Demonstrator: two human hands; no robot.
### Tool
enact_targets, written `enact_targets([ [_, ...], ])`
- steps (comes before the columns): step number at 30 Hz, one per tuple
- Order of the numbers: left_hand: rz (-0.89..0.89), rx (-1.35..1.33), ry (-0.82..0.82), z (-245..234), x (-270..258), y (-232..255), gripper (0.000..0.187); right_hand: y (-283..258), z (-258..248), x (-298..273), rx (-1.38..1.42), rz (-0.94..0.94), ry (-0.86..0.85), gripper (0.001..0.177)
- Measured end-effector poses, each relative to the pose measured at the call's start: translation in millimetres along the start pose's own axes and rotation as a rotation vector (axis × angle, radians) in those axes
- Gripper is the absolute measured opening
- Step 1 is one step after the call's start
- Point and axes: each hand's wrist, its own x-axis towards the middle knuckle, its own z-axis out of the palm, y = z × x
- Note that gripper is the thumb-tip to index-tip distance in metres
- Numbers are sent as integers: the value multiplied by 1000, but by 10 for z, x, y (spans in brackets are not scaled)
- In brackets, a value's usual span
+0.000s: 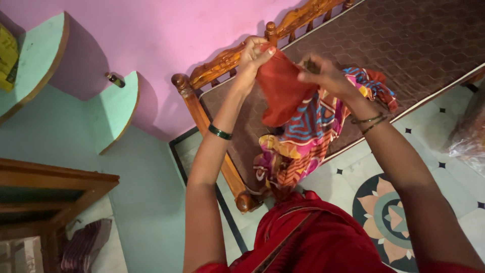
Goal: The person removes several wrapped bedding items and a folded cloth from a wooden bed and places them on the floor. Then the person unfolds a large patterned bedsheet and spreads it over the mattress, smoothing it out and tucking the edges under the mattress.
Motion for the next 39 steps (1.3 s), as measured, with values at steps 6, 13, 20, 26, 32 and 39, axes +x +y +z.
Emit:
enact_targets([
  [6, 86, 519, 7, 77, -9, 224, 31, 423, -105, -66, -97, 163, 185, 19],
  [13, 282, 547, 132, 284, -99, 489, 13, 1154, -259, -336, -914, 94, 339, 17],
  [20, 697, 544, 630, -401, -194, 1056, 4, 2069, -525, -995, -1193, 685, 302, 23],
  [26, 812, 405, 1052, -1670, -452, 1273, 12, 2122, -1522, -1161, -1345, 353, 872, 26],
  [32, 630, 615, 727, -1157, -510, 849, 9, 2012, -1225, -415, -725, 202, 246, 30],
  [39, 583, 256, 500, -204, -726, 1237, 11, 1905, 1230, -316, -98, -5, -294, 90],
])
